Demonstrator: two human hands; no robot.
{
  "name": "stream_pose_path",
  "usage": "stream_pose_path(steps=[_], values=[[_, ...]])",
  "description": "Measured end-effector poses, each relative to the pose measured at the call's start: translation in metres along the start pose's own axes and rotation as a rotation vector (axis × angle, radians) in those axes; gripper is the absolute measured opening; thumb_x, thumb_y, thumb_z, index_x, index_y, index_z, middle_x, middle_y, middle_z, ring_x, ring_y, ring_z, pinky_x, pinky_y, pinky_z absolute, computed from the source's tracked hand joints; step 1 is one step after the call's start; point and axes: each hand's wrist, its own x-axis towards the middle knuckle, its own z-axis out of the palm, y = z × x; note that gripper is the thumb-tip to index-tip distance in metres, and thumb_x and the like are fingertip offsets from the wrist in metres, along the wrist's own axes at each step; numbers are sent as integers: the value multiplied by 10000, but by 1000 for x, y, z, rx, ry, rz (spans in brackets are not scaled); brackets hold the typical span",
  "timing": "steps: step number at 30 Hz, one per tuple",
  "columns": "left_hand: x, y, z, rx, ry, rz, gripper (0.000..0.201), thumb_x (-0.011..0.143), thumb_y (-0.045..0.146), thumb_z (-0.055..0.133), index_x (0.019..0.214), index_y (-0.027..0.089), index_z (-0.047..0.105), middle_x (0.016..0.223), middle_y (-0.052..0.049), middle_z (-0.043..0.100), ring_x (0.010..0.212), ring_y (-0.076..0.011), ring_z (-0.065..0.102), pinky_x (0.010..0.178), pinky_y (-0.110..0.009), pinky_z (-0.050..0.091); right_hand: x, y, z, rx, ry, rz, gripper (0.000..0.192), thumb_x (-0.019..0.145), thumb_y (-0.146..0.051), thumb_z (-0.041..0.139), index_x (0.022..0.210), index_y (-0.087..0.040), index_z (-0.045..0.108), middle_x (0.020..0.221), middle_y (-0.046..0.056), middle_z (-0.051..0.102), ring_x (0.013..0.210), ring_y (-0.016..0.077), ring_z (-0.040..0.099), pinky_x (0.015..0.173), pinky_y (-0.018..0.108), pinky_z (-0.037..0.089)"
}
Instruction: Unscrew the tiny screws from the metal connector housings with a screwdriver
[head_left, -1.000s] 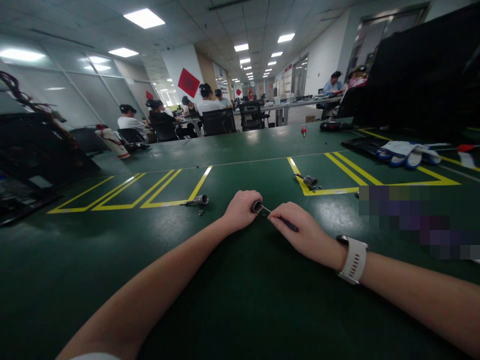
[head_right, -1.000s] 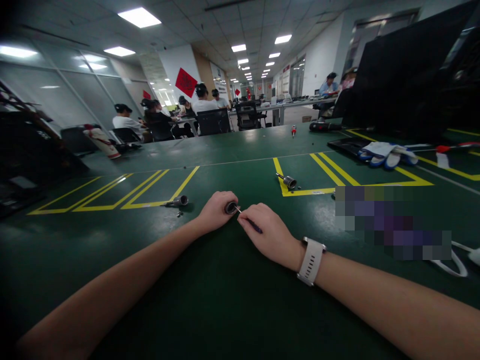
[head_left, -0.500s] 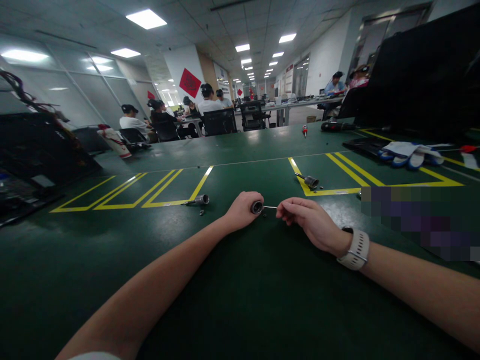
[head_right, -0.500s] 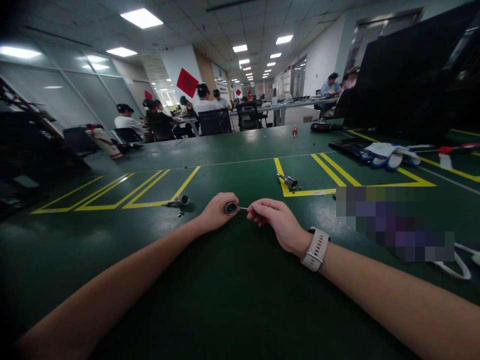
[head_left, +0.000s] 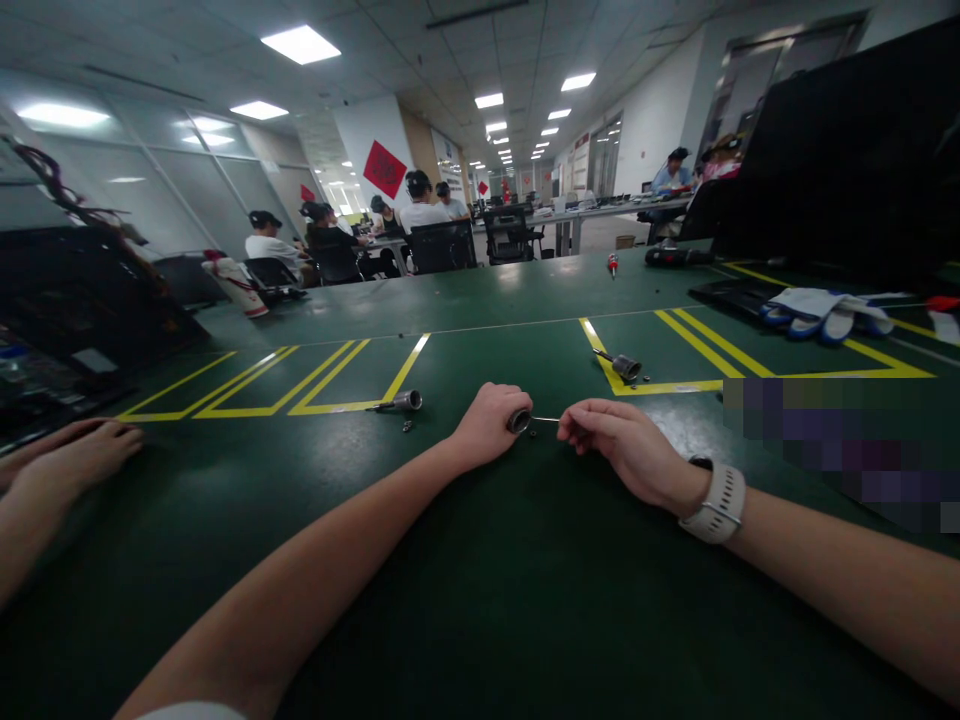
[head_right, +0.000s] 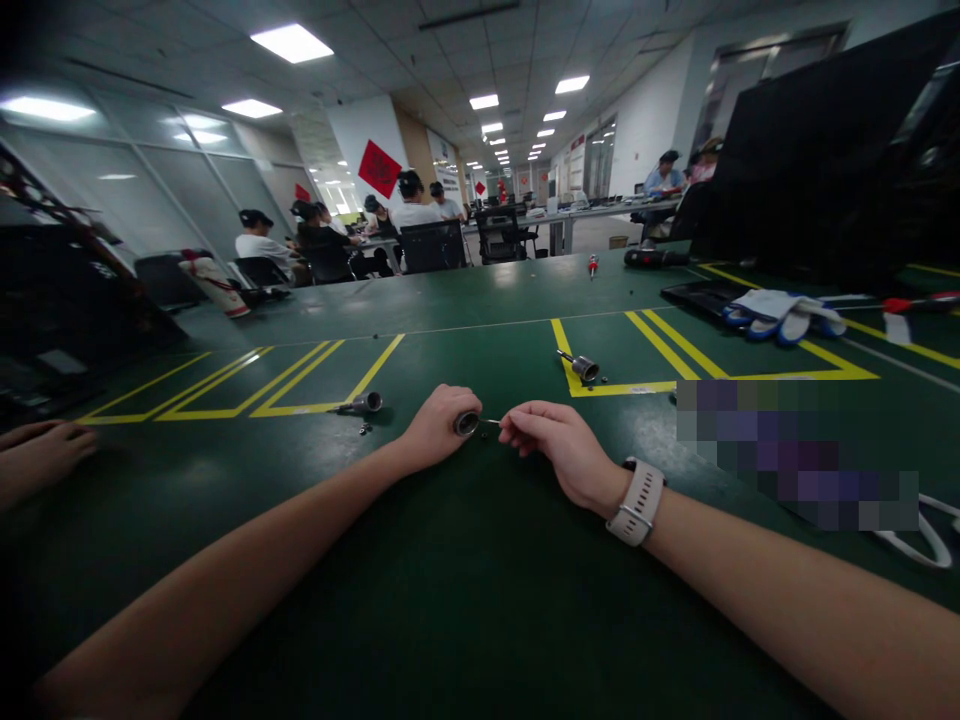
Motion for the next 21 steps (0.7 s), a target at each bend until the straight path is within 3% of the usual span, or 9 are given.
stream_pose_path(steps=[3, 7, 12, 15, 21], values=[[0, -5, 2, -142, 37, -40, 23, 740, 147, 527, 754, 164, 529, 749, 0, 580, 711, -142, 534, 702, -282, 379, 3, 2, -4, 118, -15, 41, 159, 811, -285, 536, 777, -171, 642, 809, 37, 625, 728, 147, 529, 672, 303, 389], [1, -7, 4, -248, 62, -80, 19, 734, 164, 544, 735, 164, 525, 743, 7, 579, 689, -131, 530, 680, -264, 395, 2, 2, -3, 97, -20, 16, 157, 824, -287, 531, 799, -181, 644, 844, 34, 632, 751, 145, 526, 667, 296, 387], [2, -3, 3, -101, 35, -69, 42, 713, 127, 546, 728, 164, 533, 714, 7, 578, 680, -140, 526, 672, -276, 370, -6, -1, 4, -224, 14, -143, 178, 835, -314, 525, 807, -188, 647, 825, 34, 628, 744, 159, 533, 648, 305, 394], [2, 1, 2, 33, 9, -26, 48, 742, 128, 508, 733, 166, 536, 705, -4, 571, 688, -158, 522, 655, -291, 344, -7, -2, 5, -350, -2, -154, 184, 832, -318, 527, 796, -186, 651, 806, 35, 627, 729, 164, 539, 643, 312, 399], [2, 0, 0, -28, -40, -2, 66, 734, 107, 509, 742, 166, 536, 735, -4, 576, 720, -155, 537, 690, -289, 358, 0, -1, -2, -6, -9, 23, 179, 801, -314, 548, 764, -169, 646, 774, 41, 632, 685, 148, 531, 637, 306, 387]])
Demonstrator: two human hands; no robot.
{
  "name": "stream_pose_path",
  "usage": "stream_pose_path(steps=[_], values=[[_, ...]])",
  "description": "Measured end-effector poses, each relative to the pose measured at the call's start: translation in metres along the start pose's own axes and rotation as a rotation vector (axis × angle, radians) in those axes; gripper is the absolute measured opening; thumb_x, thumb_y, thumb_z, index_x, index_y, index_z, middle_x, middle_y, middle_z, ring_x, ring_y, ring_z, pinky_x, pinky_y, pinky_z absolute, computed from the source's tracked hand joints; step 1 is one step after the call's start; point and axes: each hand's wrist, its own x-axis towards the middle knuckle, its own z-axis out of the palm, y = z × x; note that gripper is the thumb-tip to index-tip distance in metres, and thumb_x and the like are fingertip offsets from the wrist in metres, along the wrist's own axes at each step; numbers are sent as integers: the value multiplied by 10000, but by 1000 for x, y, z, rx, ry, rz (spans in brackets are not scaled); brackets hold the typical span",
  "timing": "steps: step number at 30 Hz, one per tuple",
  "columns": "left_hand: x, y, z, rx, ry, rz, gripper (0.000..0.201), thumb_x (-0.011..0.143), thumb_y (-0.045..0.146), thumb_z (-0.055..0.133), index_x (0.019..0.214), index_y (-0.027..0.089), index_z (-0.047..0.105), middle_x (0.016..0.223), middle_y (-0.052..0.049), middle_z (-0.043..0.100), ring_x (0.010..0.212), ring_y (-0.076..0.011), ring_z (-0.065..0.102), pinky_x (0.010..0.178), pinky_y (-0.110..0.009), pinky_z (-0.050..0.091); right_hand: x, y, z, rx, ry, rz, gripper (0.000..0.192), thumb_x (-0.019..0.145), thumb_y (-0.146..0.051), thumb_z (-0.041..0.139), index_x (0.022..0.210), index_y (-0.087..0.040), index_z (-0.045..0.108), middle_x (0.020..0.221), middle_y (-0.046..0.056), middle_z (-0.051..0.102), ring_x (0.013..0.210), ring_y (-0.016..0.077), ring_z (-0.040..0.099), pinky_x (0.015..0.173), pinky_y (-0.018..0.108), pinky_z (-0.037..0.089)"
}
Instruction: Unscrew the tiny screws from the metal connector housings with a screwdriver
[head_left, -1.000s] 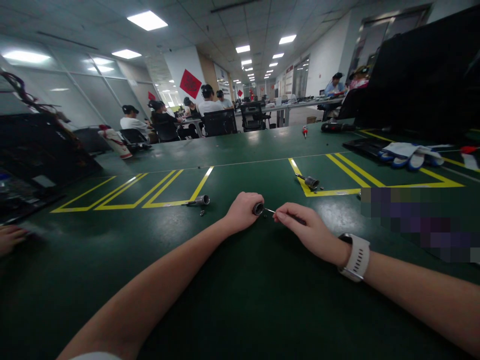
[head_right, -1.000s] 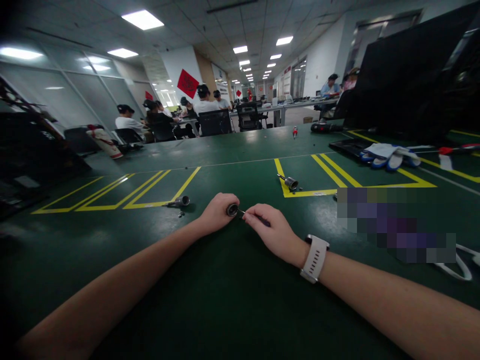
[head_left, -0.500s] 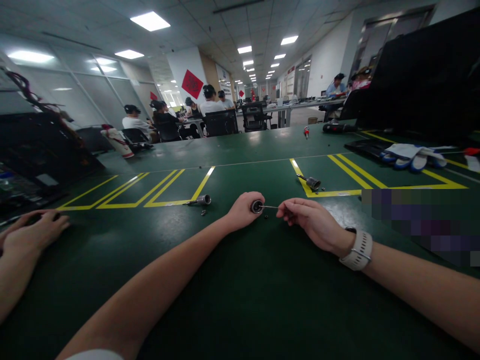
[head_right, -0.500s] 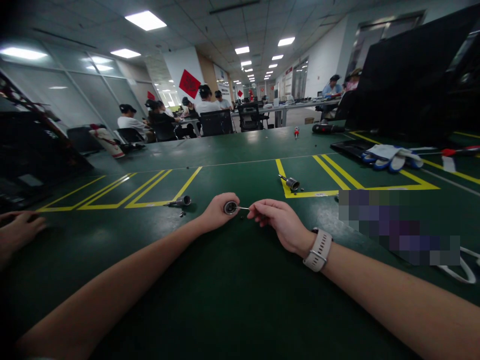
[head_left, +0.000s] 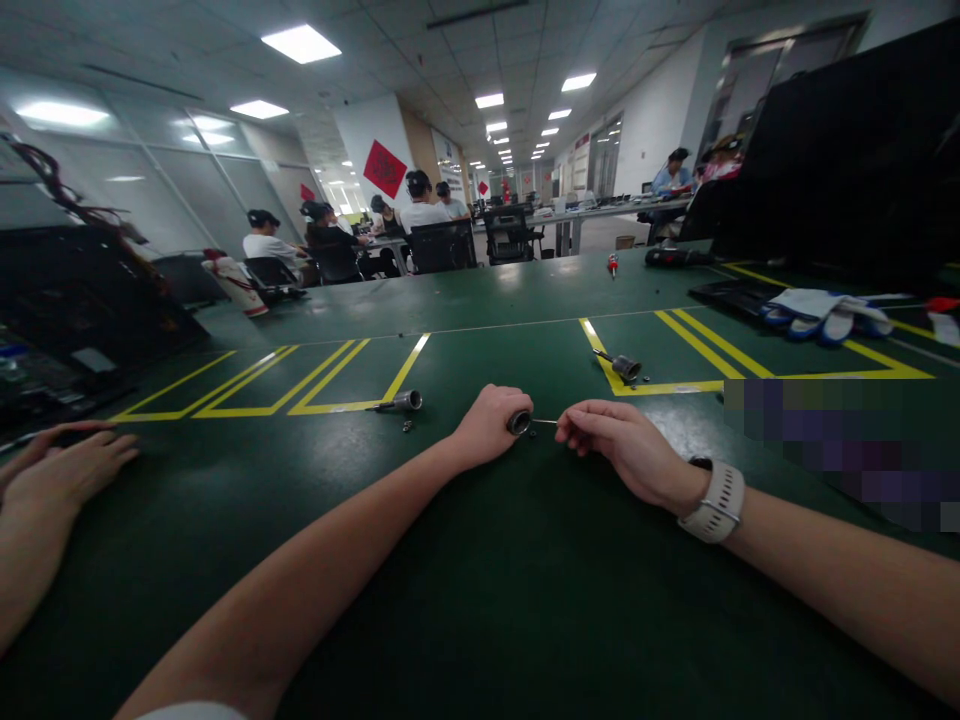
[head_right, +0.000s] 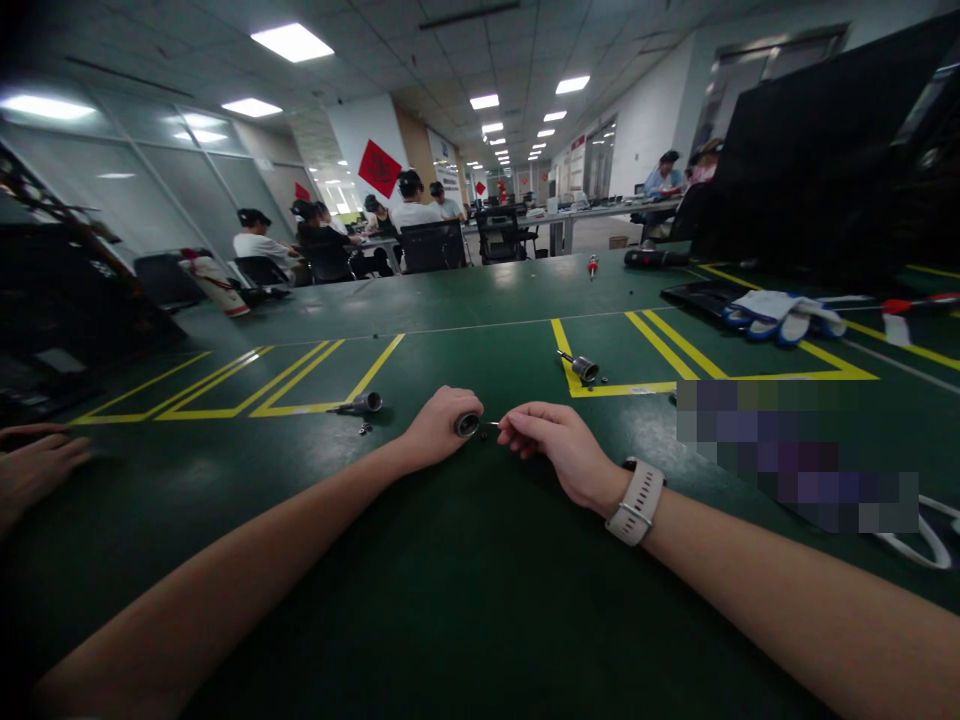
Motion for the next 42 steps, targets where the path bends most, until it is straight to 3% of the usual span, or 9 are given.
stream_pose_path(steps=[10, 14, 17, 20, 26, 33, 38, 42], values=[[0, -6, 2, -256, 86, -77, 29, 729, 144, 534, 712, 161, 519, 716, 12, 559, 673, -123, 524, 661, -253, 404, 2, 4, -3, 82, -31, -12, 175, 825, -321, 536, 827, -183, 643, 858, 41, 635, 740, 146, 532, 669, 299, 391], [0, -5, 4, -125, 64, -90, 37, 719, 131, 540, 730, 165, 533, 725, 8, 578, 687, -138, 532, 684, -278, 389, -2, 4, 2, -146, 5, -131, 190, 837, -328, 527, 829, -185, 652, 845, 41, 631, 743, 157, 537, 637, 295, 399], [1, -2, 3, 17, 28, -62, 57, 735, 123, 511, 747, 167, 545, 727, -6, 582, 707, -160, 534, 681, -297, 365, -3, 2, 4, -258, -18, -140, 187, 831, -329, 539, 825, -183, 655, 814, 34, 628, 708, 152, 539, 615, 294, 401], [1, 0, 2, 46, 12, -36, 88, 732, 99, 493, 749, 166, 547, 728, -10, 579, 715, -164, 535, 682, -296, 356, -1, 2, 1, -149, -23, -72, 176, 831, -305, 534, 801, -172, 645, 792, 31, 628, 675, 138, 534, 604, 286, 392], [1, -3, 0, -106, 5, -23, 57, 710, 107, 534, 730, 160, 536, 736, 4, 571, 706, -142, 538, 709, -283, 371, 2, 2, -5, 88, -39, 30, 166, 814, -296, 548, 799, -164, 645, 791, 35, 639, 677, 131, 534, 641, 292, 385], [0, -6, 1, -177, 17, -47, 33, 718, 139, 548, 734, 166, 534, 746, 12, 581, 710, -136, 546, 722, -280, 387, 2, 4, -4, 61, -37, 4, 181, 824, -314, 539, 824, -171, 650, 817, 37, 642, 692, 132, 533, 643, 288, 386], [0, -4, 2, -77, 28, -66, 56, 717, 128, 530, 754, 167, 545, 752, 2, 596, 721, -151, 554, 725, -299, 381, 0, 5, 1, -83, -10, -68, 192, 815, -335, 551, 811, -178, 662, 821, 38, 636, 703, 143, 532, 620, 289, 385], [0, -3, 2, -35, 22, -65, 66, 713, 114, 521, 746, 166, 544, 746, -4, 595, 721, -158, 551, 699, -297, 370, 1, 5, 0, -38, -9, -39, 183, 810, -326, 555, 806, -176, 659, 808, 38, 639, 695, 141, 531, 618, 290, 385]])
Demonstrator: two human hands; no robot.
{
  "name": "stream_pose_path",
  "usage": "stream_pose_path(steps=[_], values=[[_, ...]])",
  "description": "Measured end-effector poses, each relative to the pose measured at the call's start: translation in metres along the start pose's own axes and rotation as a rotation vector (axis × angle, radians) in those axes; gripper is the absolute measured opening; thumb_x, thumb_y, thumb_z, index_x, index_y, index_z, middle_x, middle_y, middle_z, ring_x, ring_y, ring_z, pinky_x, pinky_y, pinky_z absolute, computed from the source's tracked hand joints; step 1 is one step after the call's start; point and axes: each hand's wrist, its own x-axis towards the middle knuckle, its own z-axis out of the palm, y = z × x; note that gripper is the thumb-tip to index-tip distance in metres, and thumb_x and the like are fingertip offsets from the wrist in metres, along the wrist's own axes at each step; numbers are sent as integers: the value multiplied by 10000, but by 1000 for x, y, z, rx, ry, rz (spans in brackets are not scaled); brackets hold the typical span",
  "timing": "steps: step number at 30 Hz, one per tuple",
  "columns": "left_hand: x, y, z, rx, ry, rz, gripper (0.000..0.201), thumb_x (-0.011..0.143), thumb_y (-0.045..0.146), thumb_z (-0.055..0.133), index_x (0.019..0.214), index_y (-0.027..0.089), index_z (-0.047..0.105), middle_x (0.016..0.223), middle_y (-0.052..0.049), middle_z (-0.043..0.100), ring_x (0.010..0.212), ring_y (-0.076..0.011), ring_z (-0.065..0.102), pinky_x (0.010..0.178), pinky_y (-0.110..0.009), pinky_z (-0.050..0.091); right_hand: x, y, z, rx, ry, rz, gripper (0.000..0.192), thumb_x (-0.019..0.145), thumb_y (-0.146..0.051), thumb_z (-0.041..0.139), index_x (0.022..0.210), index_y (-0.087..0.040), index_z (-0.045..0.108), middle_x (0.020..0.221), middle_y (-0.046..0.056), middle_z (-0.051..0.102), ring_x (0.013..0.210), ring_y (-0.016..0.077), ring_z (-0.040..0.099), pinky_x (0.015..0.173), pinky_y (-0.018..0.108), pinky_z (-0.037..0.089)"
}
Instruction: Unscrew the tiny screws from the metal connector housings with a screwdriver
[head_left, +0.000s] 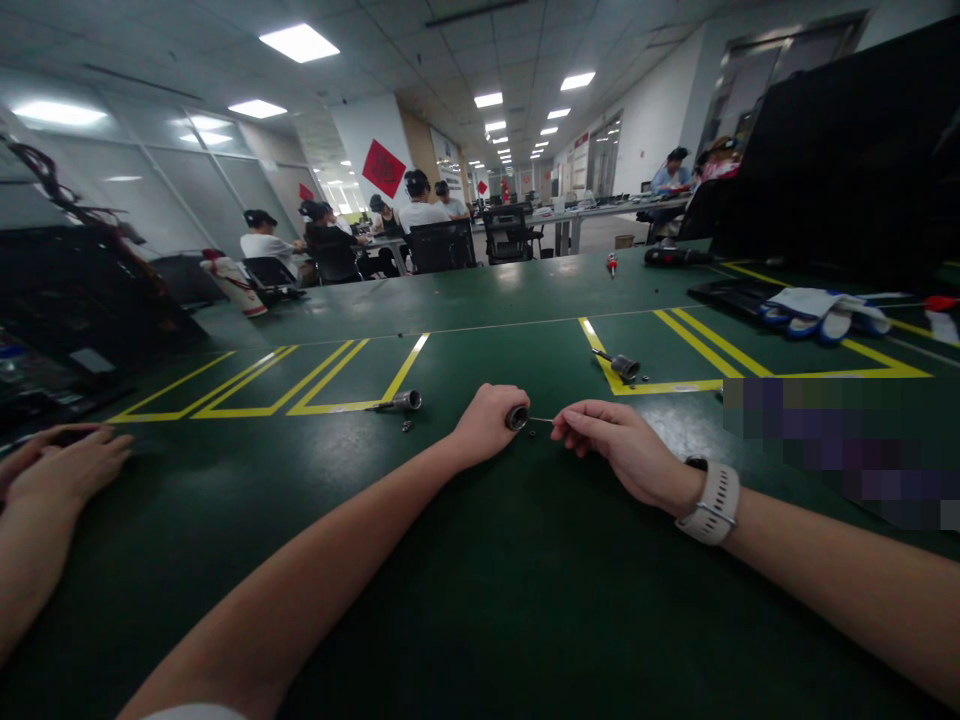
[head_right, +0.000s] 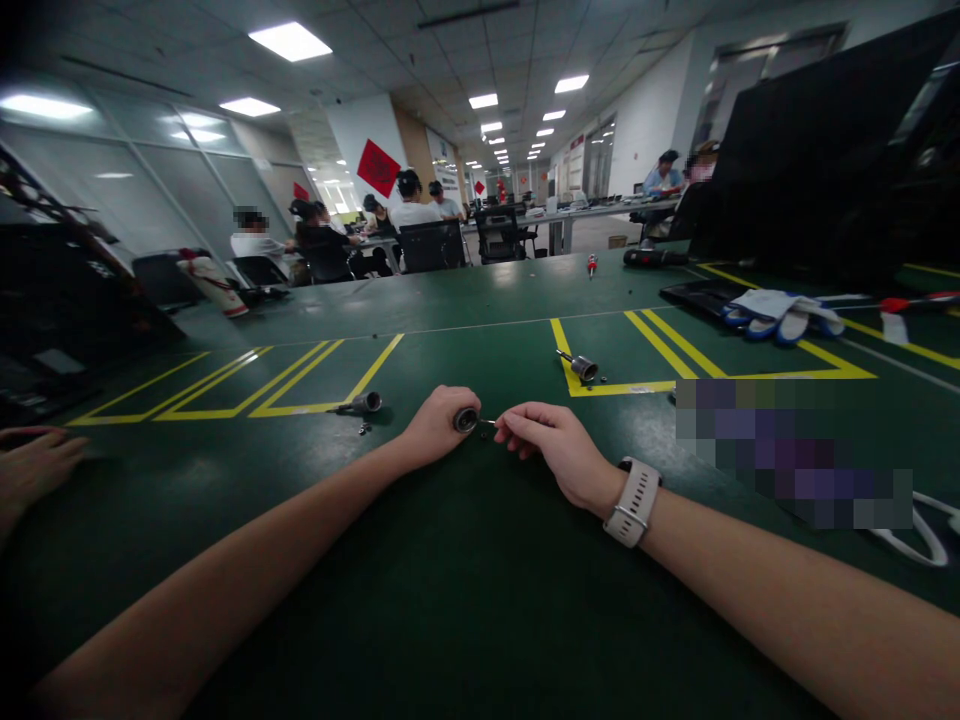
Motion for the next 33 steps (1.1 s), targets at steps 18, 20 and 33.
stream_pose_path(steps=[18, 20, 33], values=[[-1, 1, -2, 6, -2, -11, 65, 742, 123, 523, 782, 166, 551, 780, -14, 603, 753, -168, 548, 711, -310, 375, -2, -2, 0, 42, 129, -39, 161, 771, -271, 554, 670, -180, 641, 649, 27, 624, 609, 145, 519, 590, 302, 373], [-1, 1, -2, 16, 1, -7, 69, 733, 117, 528, 778, 165, 548, 772, -14, 600, 747, -171, 549, 704, -311, 375, -2, -3, 0, 41, 148, -36, 163, 760, -262, 555, 645, -181, 638, 623, 22, 614, 589, 142, 510, 575, 300, 362], [-2, 1, 0, -125, 54, -1, 72, 770, 234, 553, 752, 171, 523, 741, 7, 589, 691, -136, 543, 712, -287, 412, -1, -4, 4, -76, 164, 7, 161, 729, -290, 556, 634, -178, 621, 594, 14, 583, 564, 133, 481, 544, 289, 341]])
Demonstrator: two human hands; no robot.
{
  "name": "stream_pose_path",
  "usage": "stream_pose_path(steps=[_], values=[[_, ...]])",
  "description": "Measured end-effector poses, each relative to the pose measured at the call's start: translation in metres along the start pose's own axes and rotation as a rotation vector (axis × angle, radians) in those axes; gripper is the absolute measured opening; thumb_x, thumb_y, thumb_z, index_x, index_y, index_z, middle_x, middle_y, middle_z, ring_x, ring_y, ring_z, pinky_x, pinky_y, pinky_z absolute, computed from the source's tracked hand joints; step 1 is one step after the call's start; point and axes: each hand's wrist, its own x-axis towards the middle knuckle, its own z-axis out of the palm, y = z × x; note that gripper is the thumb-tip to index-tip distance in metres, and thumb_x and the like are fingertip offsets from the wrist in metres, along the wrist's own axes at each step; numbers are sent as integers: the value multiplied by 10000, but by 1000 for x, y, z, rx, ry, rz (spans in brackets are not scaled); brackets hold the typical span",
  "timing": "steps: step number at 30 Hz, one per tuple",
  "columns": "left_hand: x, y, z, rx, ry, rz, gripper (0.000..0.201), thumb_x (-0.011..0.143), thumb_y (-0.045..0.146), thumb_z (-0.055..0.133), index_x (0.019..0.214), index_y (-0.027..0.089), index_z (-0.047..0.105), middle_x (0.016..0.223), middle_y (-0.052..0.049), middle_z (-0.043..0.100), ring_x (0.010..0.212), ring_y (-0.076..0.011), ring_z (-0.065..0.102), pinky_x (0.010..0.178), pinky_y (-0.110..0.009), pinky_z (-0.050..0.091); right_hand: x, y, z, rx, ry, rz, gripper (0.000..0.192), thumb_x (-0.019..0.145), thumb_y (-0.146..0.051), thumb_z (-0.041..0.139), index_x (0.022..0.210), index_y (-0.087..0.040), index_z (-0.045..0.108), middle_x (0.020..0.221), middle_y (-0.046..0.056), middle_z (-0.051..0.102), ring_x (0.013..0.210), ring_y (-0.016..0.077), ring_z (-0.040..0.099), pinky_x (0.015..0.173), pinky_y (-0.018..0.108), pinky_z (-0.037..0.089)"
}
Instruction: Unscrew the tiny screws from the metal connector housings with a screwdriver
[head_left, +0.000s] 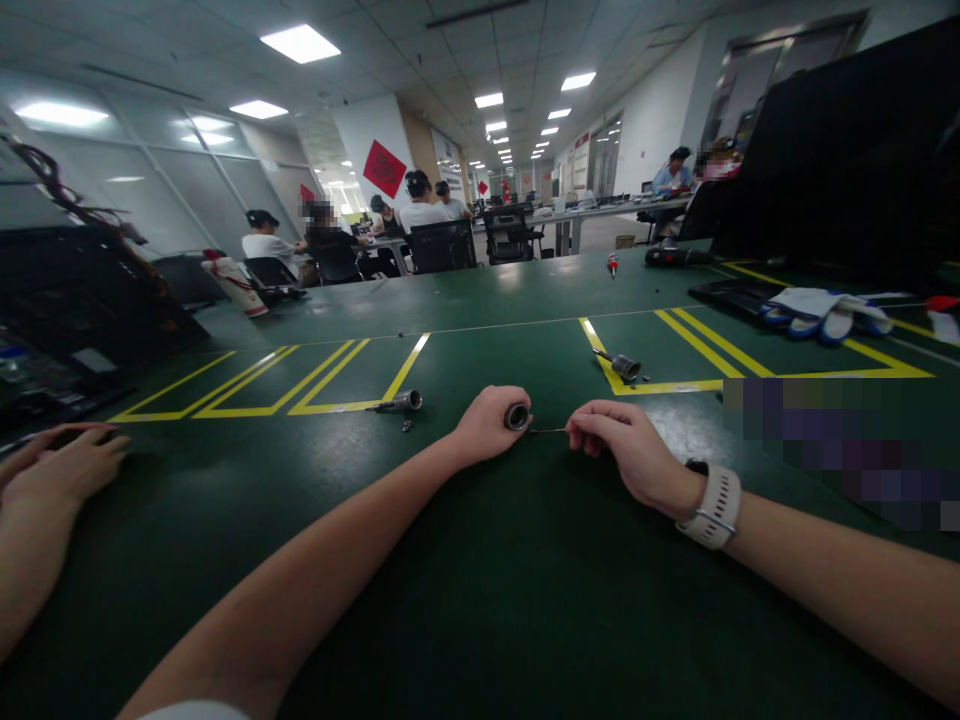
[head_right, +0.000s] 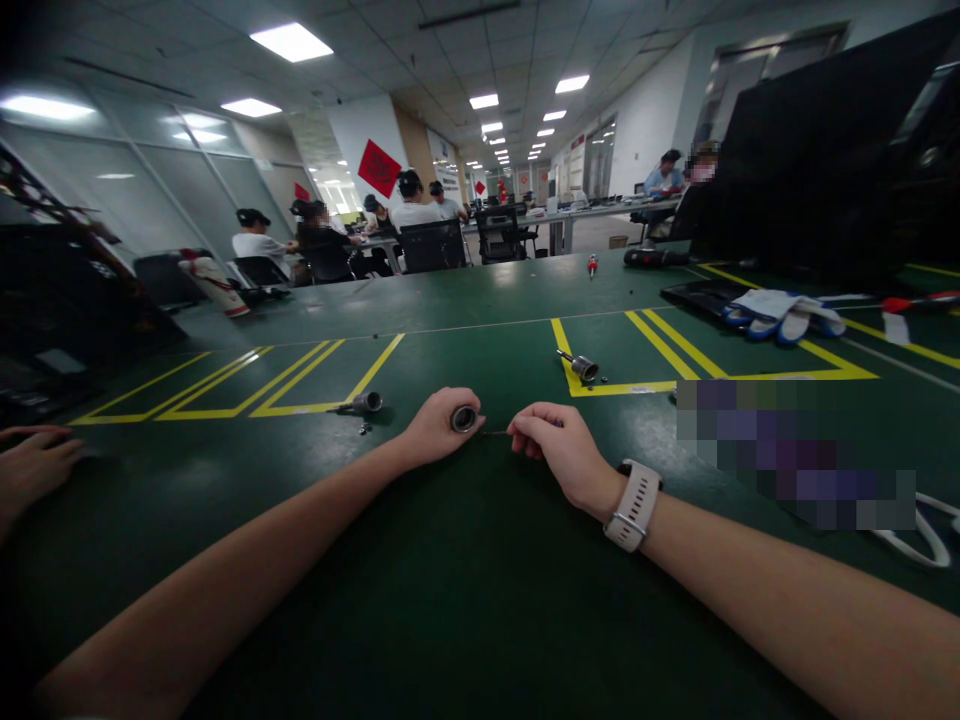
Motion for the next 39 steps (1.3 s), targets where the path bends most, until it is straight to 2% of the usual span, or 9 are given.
stream_pose_path(steps=[12, 16, 19, 22, 27, 32, 35, 39], values=[[-1, -1, 1, -35, -43, -5, 66, 744, 228, 567, 754, 173, 530, 730, 6, 590, 685, -139, 544, 686, -281, 420, 0, 2, -1, 8, 62, -66, 161, 749, -282, 557, 643, -176, 615, 582, -3, 576, 553, 122, 484, 533, 271, 356], [-2, -3, 2, -45, -44, -38, 78, 735, 218, 577, 786, 175, 538, 751, 3, 591, 708, -148, 548, 678, -283, 424, -2, 3, -5, 66, 94, -147, 163, 769, -260, 541, 638, -184, 600, 586, -10, 560, 560, 122, 483, 526, 267, 355], [-1, -4, 2, -71, -27, -79, 77, 738, 211, 571, 798, 174, 540, 766, 2, 590, 710, -145, 548, 650, -267, 425, -4, 4, -6, 75, 67, -246, 169, 800, -256, 521, 665, -189, 597, 617, -9, 560, 590, 128, 498, 543, 269, 375], [-1, -3, 2, -100, -8, -92, 67, 729, 191, 568, 783, 170, 534, 760, 6, 584, 690, -134, 543, 620, -248, 418, -7, 2, -5, -41, -21, -317, 184, 839, -274, 501, 713, -187, 604, 674, 3, 578, 638, 138, 523, 580, 279, 405], [1, 0, 0, -84, -1, -89, 81, 695, 166, 574, 761, 171, 527, 709, 21, 571, 640, -123, 528, 591, -239, 398, -13, -7, 2, -393, -150, -407, 176, 876, -268, 463, 818, -180, 604, 772, 25, 588, 705, 153, 541, 643, 300, 430], [2, 1, 1, -20, 13, -47, 62, 705, 194, 572, 748, 175, 532, 667, 26, 570, 620, -125, 523, 631, -259, 396, -14, -7, 9, -557, -165, -540, 136, 879, -212, 452, 848, -182, 581, 818, 42, 591, 779, 165, 543, 722, 317, 436], [2, 0, 1, 8, 20, -31, 57, 707, 198, 577, 734, 173, 533, 655, 23, 568, 614, -126, 526, 637, -263, 386, -13, -6, 10, -599, -129, -532, 141, 878, -209, 451, 827, -177, 578, 797, 45, 592, 770, 170, 543, 720, 323, 434], [2, 0, 1, 46, 18, -35, 49, 720, 200, 573, 732, 172, 534, 665, 17, 577, 627, -132, 533, 646, -268, 377, -12, -9, 7, -553, -147, -428, 170, 879, -237, 450, 823, -172, 597, 785, 45, 601, 737, 169, 555, 679, 315, 441]])
